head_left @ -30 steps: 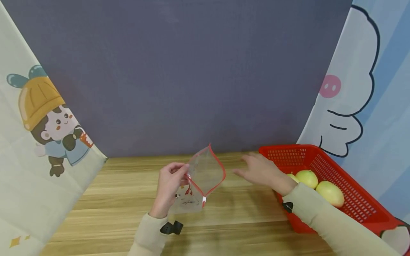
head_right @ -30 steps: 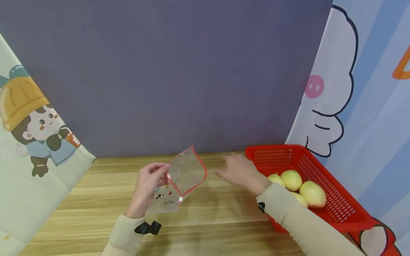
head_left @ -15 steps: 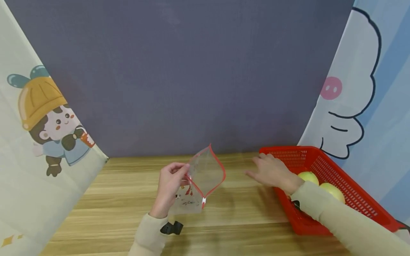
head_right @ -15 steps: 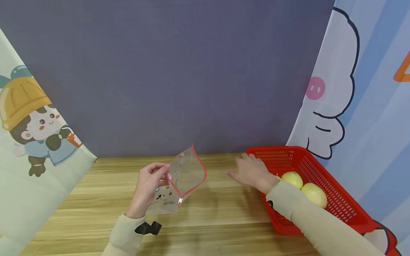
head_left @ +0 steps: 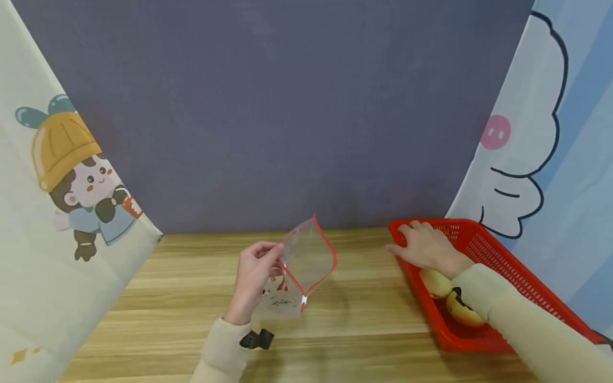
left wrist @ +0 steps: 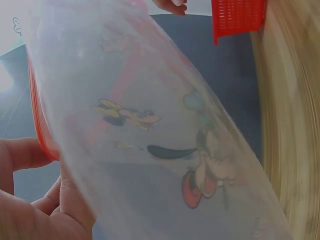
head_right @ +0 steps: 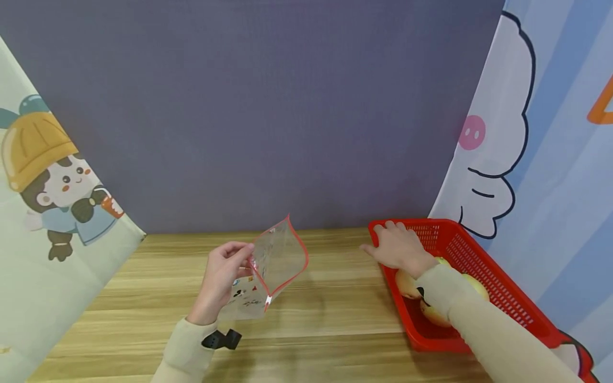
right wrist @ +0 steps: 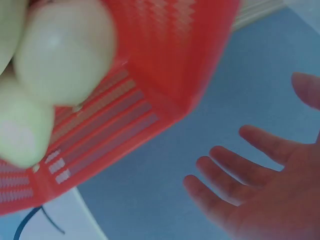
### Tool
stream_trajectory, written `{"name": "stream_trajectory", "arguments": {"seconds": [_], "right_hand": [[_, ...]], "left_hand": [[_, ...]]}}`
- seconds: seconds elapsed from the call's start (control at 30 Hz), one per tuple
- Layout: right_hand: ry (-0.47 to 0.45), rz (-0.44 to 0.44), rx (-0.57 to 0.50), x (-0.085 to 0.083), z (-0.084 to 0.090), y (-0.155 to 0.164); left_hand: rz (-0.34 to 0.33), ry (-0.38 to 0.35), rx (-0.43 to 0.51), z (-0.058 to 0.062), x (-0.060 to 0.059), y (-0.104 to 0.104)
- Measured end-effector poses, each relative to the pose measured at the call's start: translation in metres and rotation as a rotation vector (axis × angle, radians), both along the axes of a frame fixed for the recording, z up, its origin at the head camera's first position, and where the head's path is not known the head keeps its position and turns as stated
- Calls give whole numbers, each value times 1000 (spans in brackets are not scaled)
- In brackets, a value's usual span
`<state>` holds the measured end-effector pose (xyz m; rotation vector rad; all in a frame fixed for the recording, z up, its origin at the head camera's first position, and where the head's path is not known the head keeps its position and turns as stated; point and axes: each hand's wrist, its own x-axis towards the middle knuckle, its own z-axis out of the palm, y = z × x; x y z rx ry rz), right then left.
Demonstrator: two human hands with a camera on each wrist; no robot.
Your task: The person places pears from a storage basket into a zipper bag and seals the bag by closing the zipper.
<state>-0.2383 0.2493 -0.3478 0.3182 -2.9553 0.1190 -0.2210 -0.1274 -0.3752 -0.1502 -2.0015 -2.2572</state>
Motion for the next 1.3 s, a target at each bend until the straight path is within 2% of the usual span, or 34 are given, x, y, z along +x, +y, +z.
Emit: {"name": "stream_trajectory", "arguments": {"seconds": [0.2,0.73,1.3], "right_hand": [[12,-16,10,0,-4,12],[-95,-104,-34,3,-21,47],[-169,-165,-81,21,-35,61]], "left_hand": [[-7,5,-6,1,3,-4],[-20,5,-29,-1,10,-16],[-45,9,-32,-5,18,-28]]}}
